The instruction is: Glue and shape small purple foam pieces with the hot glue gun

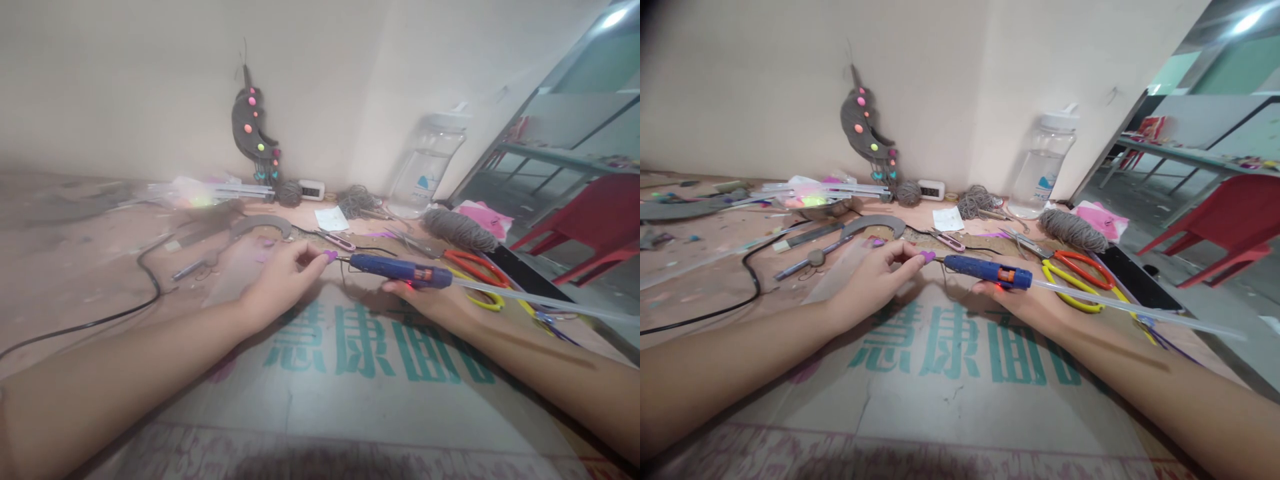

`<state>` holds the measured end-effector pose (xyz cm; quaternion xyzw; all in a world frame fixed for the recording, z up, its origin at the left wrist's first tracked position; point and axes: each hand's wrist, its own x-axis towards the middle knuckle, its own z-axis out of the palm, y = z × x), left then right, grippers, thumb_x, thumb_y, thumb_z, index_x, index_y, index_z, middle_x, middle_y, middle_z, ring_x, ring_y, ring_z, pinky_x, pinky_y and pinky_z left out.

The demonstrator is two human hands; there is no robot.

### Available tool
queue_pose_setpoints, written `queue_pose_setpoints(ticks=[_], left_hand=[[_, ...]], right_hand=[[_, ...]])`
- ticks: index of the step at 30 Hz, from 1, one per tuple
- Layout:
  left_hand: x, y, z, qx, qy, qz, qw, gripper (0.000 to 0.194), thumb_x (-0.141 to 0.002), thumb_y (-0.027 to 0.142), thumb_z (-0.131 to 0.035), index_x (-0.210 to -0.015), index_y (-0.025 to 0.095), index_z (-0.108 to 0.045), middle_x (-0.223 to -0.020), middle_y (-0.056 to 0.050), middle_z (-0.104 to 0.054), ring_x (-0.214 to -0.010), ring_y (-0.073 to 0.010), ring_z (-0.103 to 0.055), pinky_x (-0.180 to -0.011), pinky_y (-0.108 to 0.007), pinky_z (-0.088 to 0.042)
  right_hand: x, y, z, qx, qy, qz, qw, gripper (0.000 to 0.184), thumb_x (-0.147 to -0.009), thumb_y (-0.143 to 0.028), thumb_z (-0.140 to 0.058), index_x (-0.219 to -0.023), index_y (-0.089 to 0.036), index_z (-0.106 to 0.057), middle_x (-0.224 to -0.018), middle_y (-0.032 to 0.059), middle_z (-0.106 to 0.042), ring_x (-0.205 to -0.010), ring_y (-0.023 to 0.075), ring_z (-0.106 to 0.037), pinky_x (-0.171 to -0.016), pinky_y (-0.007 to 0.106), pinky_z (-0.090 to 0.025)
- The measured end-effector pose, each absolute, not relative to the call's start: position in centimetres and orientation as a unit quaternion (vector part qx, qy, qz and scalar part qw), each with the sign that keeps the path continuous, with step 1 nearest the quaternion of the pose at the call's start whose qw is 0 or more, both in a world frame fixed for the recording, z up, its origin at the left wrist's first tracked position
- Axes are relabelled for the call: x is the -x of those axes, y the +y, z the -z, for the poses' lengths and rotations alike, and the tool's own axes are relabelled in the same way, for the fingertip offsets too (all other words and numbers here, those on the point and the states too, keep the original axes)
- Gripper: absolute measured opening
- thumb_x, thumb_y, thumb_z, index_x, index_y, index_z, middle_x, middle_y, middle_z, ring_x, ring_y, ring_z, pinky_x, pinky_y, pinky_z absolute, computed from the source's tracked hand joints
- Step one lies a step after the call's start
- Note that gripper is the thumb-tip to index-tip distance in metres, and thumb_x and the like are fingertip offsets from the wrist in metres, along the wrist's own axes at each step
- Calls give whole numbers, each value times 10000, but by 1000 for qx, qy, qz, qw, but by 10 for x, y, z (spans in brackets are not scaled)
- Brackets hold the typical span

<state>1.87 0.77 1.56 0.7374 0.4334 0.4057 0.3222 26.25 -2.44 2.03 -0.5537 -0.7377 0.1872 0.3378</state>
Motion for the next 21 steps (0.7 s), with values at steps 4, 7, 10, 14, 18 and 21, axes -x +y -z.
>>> queue_pose_setpoints(ticks=[4, 7, 10, 14, 18, 21], left_hand=[[-18, 9, -14, -735, 434, -407, 324, 223, -888, 373, -544, -760, 197, -596, -792, 1, -672, -777, -169, -607, -744, -281, -463], [-18, 9, -14, -739, 431, -406, 320, 230, -893, 371, -536, -760, 193, -597, -789, 1, -665, -777, -164, -602, -736, -274, -457], [-18, 8, -16, -740, 431, -405, 321, 235, -897, 360, -530, -746, 190, -589, -776, 3, -659, -750, -156, -591, -718, -266, -452], [-19, 7, -18, -735, 438, -400, 329, 238, -893, 359, -531, -734, 189, -578, -765, 1, -653, -736, -158, -584, -708, -267, -450], [-19, 8, -16, -732, 439, -402, 331, 236, -886, 368, -542, -730, 195, -576, -753, 5, -644, -744, -161, -586, -710, -267, -452], [-19, 9, -14, -734, 435, -405, 327, 239, -888, 379, -536, -741, 196, -581, -767, 3, -651, -755, -163, -589, -719, -268, -452]], right_hand=[[-262, -25, -22, 560, -740, -179, 328, 164, -761, -430, -716, -822, -281, -683, -864, 25, -740, -807, 263, -695, -736, 374, -576], [-261, -25, -23, 570, -736, -173, 322, 183, -749, -445, -717, -785, -271, -672, -838, 30, -737, -784, 265, -693, -695, 370, -572], [-261, -25, -23, 586, -728, -164, 318, 188, -744, -435, -717, -764, -256, -665, -806, 28, -734, -742, 252, -689, -663, 356, -566], [-262, -25, -22, 585, -731, -145, 320, 188, -734, -426, -719, -759, -248, -663, -789, 19, -733, -727, 240, -686, -661, 349, -566], [-263, -25, -21, 577, -734, -146, 327, 186, -736, -426, -712, -748, -247, -663, -764, 8, -731, -703, 229, -682, -652, 339, -566], [-262, -25, -21, 579, -732, -150, 327, 199, -738, -430, -708, -718, -240, -651, -705, 4, -713, -650, 218, -665, -613, 328, -554]])
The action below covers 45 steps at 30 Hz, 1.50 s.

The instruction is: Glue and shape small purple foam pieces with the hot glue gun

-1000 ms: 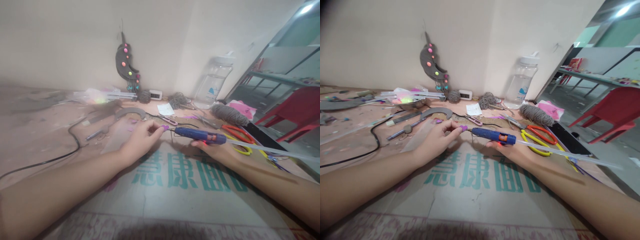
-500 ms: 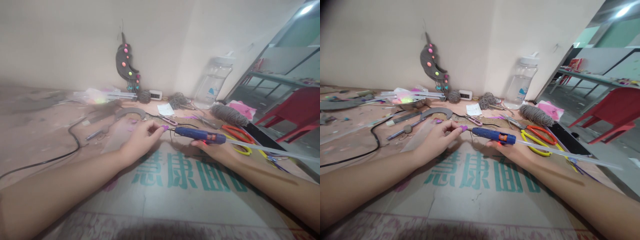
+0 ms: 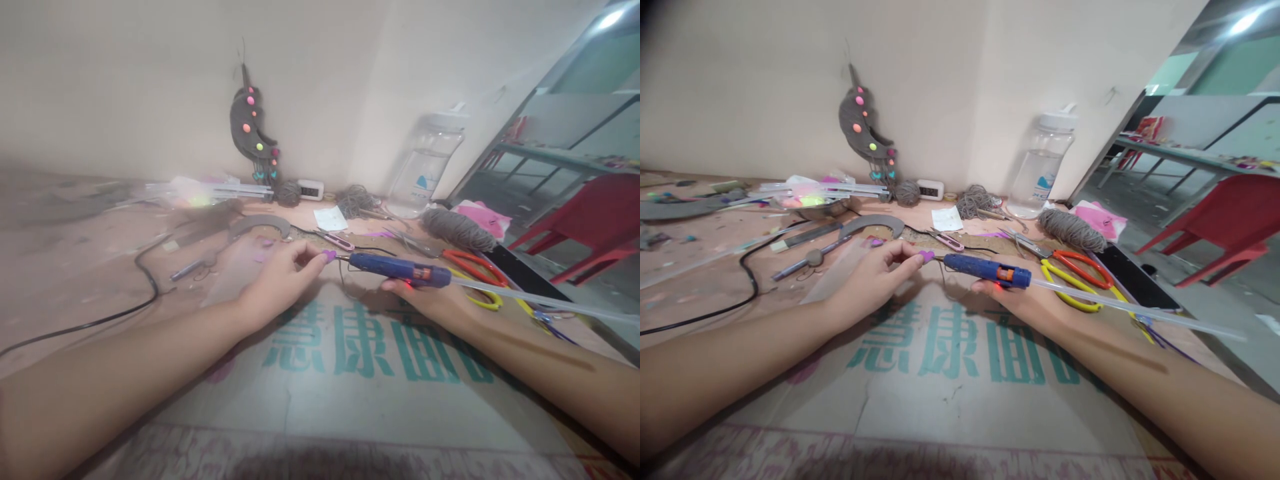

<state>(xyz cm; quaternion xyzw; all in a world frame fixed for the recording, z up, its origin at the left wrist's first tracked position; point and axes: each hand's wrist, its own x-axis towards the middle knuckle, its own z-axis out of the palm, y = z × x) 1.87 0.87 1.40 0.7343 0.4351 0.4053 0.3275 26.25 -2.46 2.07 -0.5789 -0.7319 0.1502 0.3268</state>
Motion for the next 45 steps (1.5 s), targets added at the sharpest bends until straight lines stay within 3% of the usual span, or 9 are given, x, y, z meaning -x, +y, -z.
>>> queue_pose_setpoints(ticks=[26, 45], left_hand=[[-18, 10, -15, -741, 447, -385, 322, 198, -873, 330, -544, -756, 177, -592, -791, -16, -653, -781, -168, -595, -734, -270, -442], [-19, 9, -14, -751, 432, -386, 317, 200, -874, 342, -554, -746, 192, -588, -774, -1, -659, -750, -164, -592, -721, -270, -454]], right_hand=[[-257, -31, -30, 604, -719, -154, 309, 204, -768, -416, -666, -680, -232, -661, -659, 2, -684, -621, 198, -646, -587, 309, -507], [-259, -30, -24, 590, -722, -142, 332, 163, -758, -417, -709, -811, -264, -724, -737, 1, -720, -675, 224, -673, -639, 341, -563]])
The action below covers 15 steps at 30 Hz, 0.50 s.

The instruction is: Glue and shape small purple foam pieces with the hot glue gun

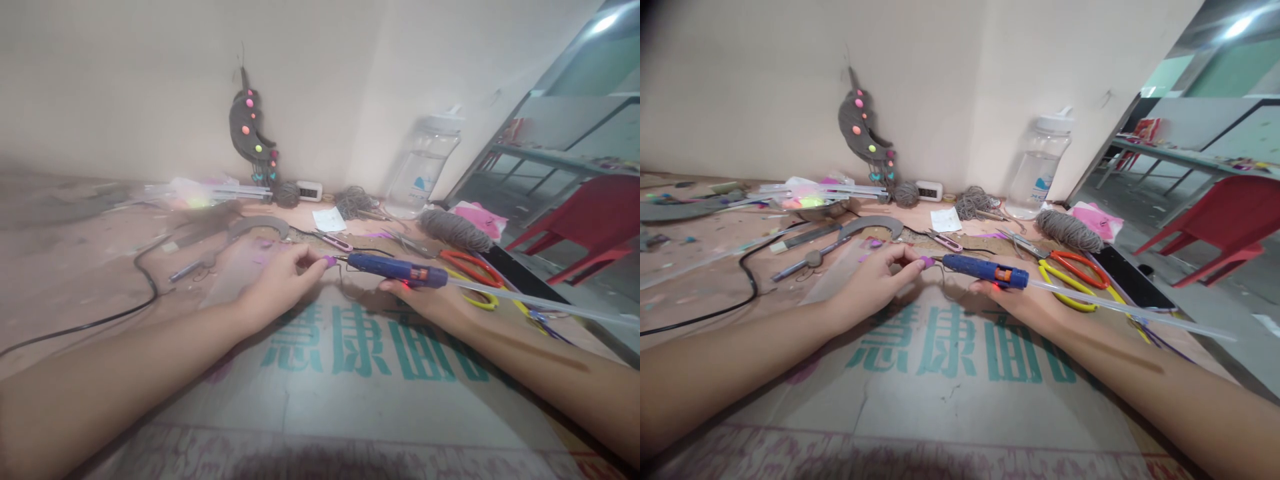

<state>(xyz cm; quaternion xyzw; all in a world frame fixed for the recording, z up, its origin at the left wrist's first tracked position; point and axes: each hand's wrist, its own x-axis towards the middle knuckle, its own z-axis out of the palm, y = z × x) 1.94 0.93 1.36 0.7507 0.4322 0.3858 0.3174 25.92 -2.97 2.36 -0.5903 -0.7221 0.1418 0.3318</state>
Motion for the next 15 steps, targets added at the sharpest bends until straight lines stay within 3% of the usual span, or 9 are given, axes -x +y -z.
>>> queue_pose_setpoints(ticks=[10, 15], left_hand=[[-19, 8, -12, -763, 429, -377, 301, 198, -877, 318, -537, -741, 183, -582, -768, -13, -651, -734, -163, -581, -697, -273, -441], [-19, 8, -13, -766, 430, -373, 299, 191, -878, 314, -539, -749, 181, -585, -768, -9, -644, -746, -162, -581, -707, -273, -438]], right_hand=[[-261, -27, -15, 574, -730, -126, 348, 199, -754, -401, -725, -933, -315, -737, -883, -10, -755, -778, 241, -700, -712, 349, -584], [-261, -28, -16, 578, -731, -119, 342, 181, -750, -409, -717, -882, -285, -725, -835, -12, -743, -739, 227, -691, -669, 331, -568]])
